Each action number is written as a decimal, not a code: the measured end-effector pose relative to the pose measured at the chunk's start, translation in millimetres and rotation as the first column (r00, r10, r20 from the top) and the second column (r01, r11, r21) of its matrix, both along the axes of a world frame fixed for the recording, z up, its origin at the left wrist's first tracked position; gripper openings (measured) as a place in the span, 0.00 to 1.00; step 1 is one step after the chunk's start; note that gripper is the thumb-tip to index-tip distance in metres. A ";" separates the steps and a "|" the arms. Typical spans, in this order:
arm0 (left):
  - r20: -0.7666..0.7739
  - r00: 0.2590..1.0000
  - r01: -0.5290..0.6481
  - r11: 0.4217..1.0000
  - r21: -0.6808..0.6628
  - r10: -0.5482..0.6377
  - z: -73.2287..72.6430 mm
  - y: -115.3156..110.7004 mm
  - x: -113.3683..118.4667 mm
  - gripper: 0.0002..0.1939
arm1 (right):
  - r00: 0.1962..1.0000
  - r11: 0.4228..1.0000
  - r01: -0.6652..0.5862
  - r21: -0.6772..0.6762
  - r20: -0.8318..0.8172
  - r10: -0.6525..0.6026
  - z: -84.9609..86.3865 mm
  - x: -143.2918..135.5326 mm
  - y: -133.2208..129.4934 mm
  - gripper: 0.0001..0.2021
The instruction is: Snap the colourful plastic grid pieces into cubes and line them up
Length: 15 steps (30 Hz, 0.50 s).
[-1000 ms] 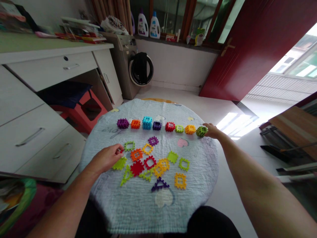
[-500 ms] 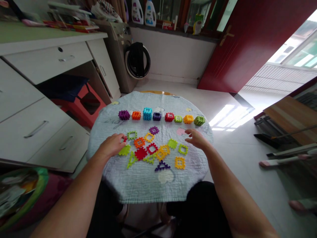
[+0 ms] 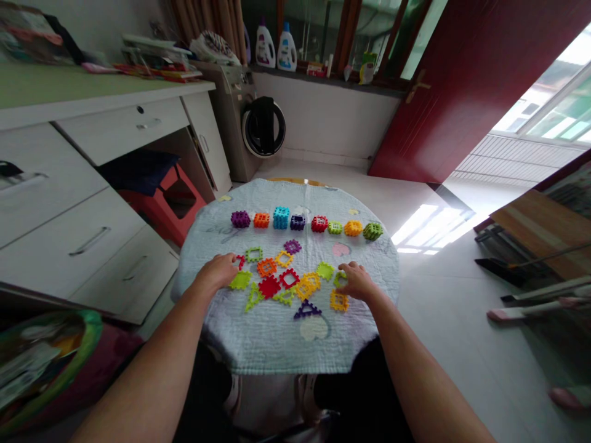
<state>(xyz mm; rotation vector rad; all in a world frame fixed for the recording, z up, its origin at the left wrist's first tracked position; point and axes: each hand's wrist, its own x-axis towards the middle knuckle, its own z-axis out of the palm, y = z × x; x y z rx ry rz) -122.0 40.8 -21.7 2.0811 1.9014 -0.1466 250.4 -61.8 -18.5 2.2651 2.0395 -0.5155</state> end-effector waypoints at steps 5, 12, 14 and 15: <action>0.002 1.000 0.029 1.000 -0.009 -0.029 8.3 -1.4 6.4 0.18 | 1.000 0.991 0.005 0.133 -0.001 -0.005 -4.3 -19.8 16.3 0.27; 0.055 0.998 0.019 1.000 -0.014 -0.018 11.5 -1.3 7.5 0.16 | 0.997 0.993 -0.072 0.092 -0.015 0.073 -13.0 -34.3 38.1 0.17; 0.086 0.996 -0.007 1.000 -0.030 0.009 10.0 0.2 5.5 0.15 | 1.000 0.981 -0.018 0.193 0.003 0.018 -12.9 -31.9 38.8 0.14; 0.111 0.993 -0.027 0.999 -0.043 0.031 8.6 1.3 4.2 0.15 | 1.000 0.970 0.011 0.243 0.023 -0.017 -13.3 -31.0 38.3 0.15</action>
